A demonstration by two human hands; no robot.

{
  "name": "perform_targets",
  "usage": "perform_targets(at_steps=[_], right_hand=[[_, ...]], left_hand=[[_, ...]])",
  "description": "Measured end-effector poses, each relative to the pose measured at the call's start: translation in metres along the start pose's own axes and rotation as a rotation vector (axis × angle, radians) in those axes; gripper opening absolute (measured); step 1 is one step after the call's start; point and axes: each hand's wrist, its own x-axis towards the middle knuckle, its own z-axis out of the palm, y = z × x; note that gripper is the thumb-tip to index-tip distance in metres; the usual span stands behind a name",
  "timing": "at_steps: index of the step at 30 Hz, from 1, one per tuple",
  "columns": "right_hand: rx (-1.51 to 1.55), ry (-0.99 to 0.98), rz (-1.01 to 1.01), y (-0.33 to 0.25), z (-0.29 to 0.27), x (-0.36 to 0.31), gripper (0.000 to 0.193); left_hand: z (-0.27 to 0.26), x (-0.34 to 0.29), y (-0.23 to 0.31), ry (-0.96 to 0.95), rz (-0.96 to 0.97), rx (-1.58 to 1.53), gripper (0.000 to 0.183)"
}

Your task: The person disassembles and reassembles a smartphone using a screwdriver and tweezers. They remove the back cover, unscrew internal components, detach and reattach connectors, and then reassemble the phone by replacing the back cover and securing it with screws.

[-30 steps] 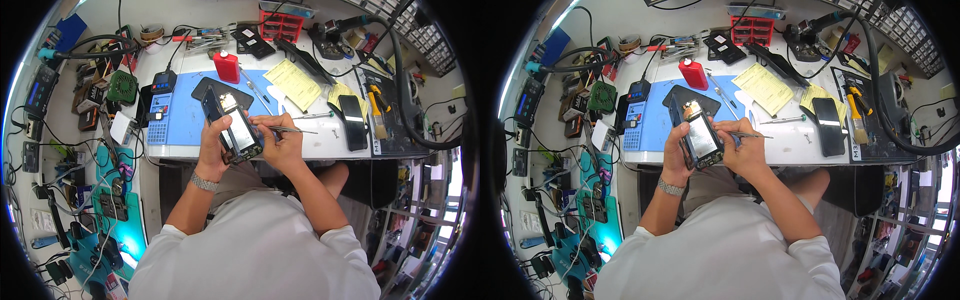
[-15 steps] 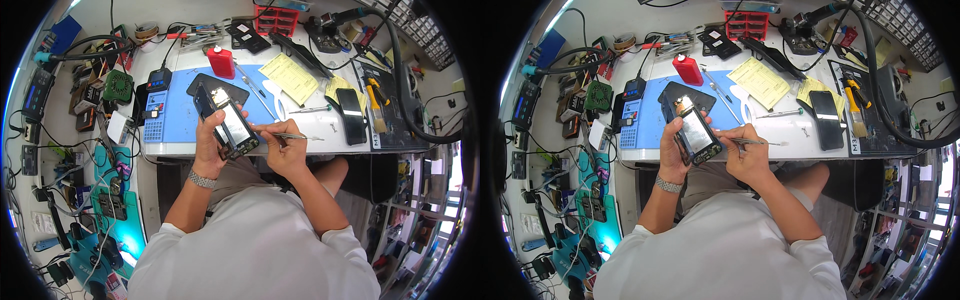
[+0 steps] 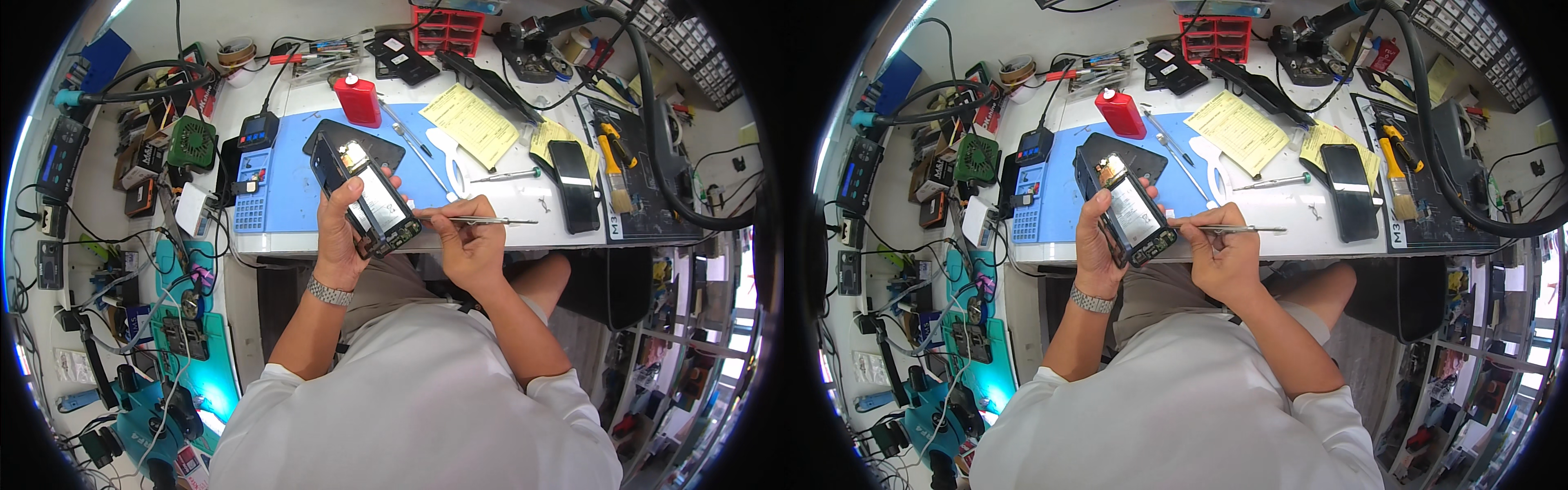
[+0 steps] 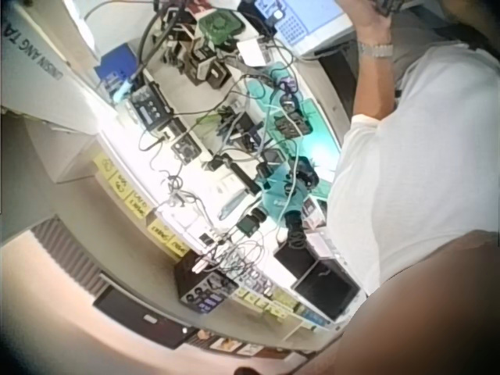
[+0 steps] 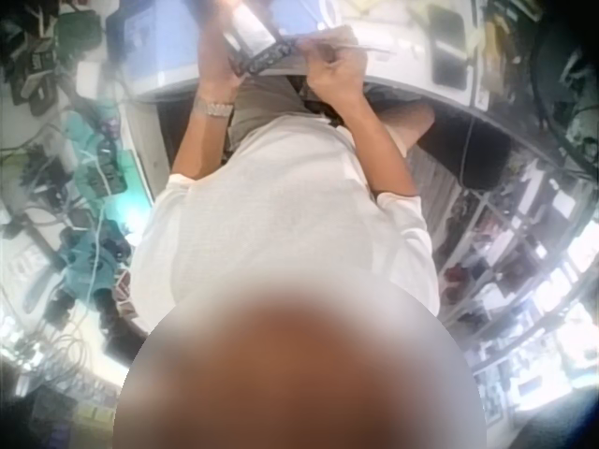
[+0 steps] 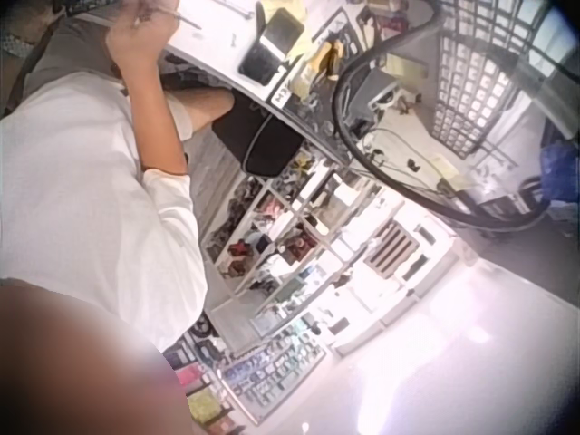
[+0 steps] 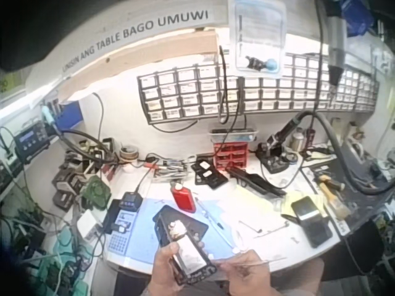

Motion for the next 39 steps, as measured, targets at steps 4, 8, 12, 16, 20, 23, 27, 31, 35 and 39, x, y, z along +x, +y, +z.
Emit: perform_targets(at_steps=[4, 8, 12, 16, 20, 23, 27, 31, 35, 39], right_hand=[[0.078, 0.075, 0.049, -0.002, 0.004, 0.003, 0.016], [0.161, 0.148, 0.118, -0.009, 0.006, 0.007, 0.017], [0.197, 0.181, 0.220, -0.020, 0.005, 0.012, 0.018], [-0.042, 0.081, 0.400, -0.034, 0.007, 0.011, 0.016], [-0.240, -0.045, 0.292, -0.044, 0.018, 0.003, 0.020], [-0.279, -0.049, 0.222, -0.044, 0.025, 0.001, 0.020], [-0.392, -0.046, 0.197, -0.039, 0.022, 0.001, 0.015], [-0.381, 0.030, 0.301, -0.026, 0.024, 0.002, 0.018], [-0.277, 0.070, 0.296, -0.017, 0.025, 0.002, 0.023], [-0.259, 0.070, 0.340, -0.013, 0.026, 0.003, 0.025]], left_hand=[[0.001, -0.002, 0.002, -0.013, 0.000, -0.062, 0.067], [0.000, -0.002, 0.003, -0.006, 0.029, 0.011, 0.075], [0.001, -0.004, 0.002, -0.018, 0.034, 0.012, 0.075], [0.007, -0.008, -0.001, -0.003, 0.089, 0.024, 0.066], [0.012, -0.012, 0.000, 0.028, 0.140, 0.093, 0.050], [0.015, -0.015, 0.003, 0.090, 0.105, 0.128, 0.040], [0.020, -0.016, 0.005, 0.132, 0.125, 0.150, 0.035], [0.020, -0.014, 0.005, 0.123, 0.152, 0.102, 0.042], [0.013, -0.012, 0.008, 0.041, 0.029, -0.063, 0.067], [0.011, -0.010, 0.005, -0.061, 0.115, -0.135, 0.078]])
